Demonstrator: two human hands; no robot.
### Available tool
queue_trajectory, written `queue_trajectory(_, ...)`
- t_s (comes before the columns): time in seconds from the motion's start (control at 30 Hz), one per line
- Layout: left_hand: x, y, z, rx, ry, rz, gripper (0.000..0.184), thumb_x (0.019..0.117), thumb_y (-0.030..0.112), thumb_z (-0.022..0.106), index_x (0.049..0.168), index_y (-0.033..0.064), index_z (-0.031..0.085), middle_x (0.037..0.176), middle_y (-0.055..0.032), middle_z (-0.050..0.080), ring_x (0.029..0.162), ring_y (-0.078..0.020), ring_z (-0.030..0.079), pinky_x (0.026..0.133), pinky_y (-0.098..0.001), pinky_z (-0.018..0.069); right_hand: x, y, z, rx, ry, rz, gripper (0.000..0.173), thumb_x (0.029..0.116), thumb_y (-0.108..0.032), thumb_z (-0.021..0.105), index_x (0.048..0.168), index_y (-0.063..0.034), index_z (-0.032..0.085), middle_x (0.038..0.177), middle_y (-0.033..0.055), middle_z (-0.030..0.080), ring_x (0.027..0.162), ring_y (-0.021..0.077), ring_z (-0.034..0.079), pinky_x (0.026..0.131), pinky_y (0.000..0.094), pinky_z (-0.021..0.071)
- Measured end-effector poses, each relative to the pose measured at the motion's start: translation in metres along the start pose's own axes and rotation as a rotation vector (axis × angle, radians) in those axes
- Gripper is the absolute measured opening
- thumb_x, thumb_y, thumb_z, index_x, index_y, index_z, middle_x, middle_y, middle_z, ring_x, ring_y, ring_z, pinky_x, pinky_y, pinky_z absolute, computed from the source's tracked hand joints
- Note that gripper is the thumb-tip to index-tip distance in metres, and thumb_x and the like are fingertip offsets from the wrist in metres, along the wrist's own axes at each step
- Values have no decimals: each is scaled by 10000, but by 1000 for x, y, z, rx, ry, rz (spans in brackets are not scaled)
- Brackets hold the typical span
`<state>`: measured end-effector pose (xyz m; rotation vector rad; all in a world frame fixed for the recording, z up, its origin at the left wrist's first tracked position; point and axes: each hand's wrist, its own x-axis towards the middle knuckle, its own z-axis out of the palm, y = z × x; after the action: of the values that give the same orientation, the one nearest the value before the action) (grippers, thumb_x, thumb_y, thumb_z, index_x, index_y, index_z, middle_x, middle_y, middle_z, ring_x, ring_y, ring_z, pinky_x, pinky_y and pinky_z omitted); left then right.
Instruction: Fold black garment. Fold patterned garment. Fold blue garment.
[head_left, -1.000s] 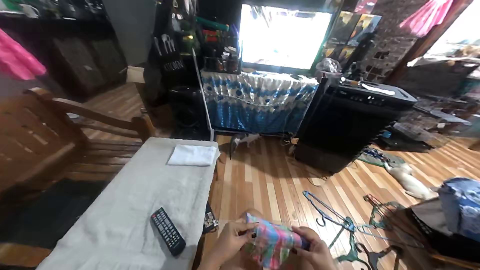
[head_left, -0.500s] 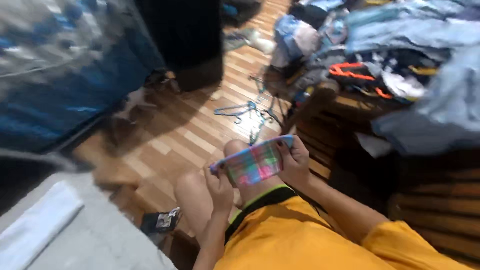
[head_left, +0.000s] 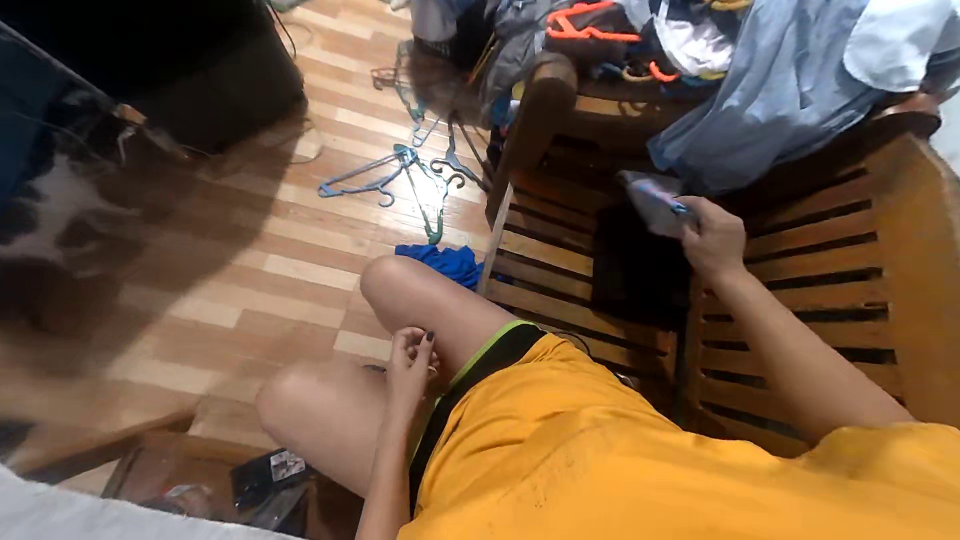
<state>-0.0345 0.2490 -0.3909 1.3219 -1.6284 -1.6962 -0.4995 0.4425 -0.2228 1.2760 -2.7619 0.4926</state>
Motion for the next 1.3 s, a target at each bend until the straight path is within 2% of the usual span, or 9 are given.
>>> queue_trajectory(0.13,-3,-5,-3,51,43,8,286,1032,300,608,1189,68,551,851,-72,683,670,-198,698,581,-376,622,-18,57,50,-150,2,-71,326,1052,-39,462,1310,-16,660,1357,242,628,1275,459,583,1074,628,449)
queue_trajectory(0.3,-9,-4,-5,37,71,-11,259,1027,266,616,1167,56,559,842,-67,680,665,-190,691,602,-362,619,-90,84,112,-132,-568,136,413,1052,-174,472,1434,-64,584,1505,212,520,1395,421,485,1156,604,365)
queue_trajectory(0.47,-14,-5,-9,13,91,-17,226,1013,225,638,1122,42,562,835,-64,663,666,-174,670,619,-342,601,-59,70,117,-76,-159,148,520,1015,-210,450,1490,-1,485,1577,324,349,1471,517,312,1198,642,258)
queue_trajectory(0.57,-12,-12,-13,17,77,-18,222,1005,248,645,1095,57,575,840,-45,654,661,-158,650,601,-334,581,-11,74,132,-116,-49,271,612,1059,-422,364,1618,-175,324,1673,295,126,1538,517,106,1211,685,135)
queue_trajectory(0.73,-15,-11,-12,9,133,-92,231,1005,263,657,1075,55,585,833,-61,648,655,-171,647,598,-350,587,20,65,159,-80,-314,898,527,1092,-295,347,1423,85,503,1467,313,500,1397,423,473,1142,565,373)
queue_trajectory(0.83,-15,-18,-12,5,171,-125,245,999,281,667,1072,61,589,827,-68,654,649,-183,657,596,-362,599,6,80,164,-114,-205,936,532,971,-150,588,1427,101,478,1447,318,508,1356,408,519,1122,520,434)
queue_trajectory(1.03,-20,-18,-21,36,137,-185,250,991,299,677,1032,65,601,814,-60,648,652,-174,650,609,-353,591,0,70,150,-163,-70,1078,555,997,-203,504,1507,-5,414,1548,186,451,1406,278,487,1145,399,410)
queue_trajectory(1.1,-20,-18,-26,115,104,-188,271,982,347,682,1031,88,624,819,-33,654,666,-145,643,612,-326,576,21,30,142,-142,-112,853,564,1082,-276,401,1547,39,349,1628,278,280,1522,393,277,1241,477,228)
queue_trajectory(1.3,-18,6,-42,210,122,-127,220,955,320,714,1069,133,687,905,11,707,765,-109,684,681,-298,601,88,-138,212,187,-339,-246,458,1044,-223,512,1432,18,542,1490,352,430,1405,534,382,1143,687,306)
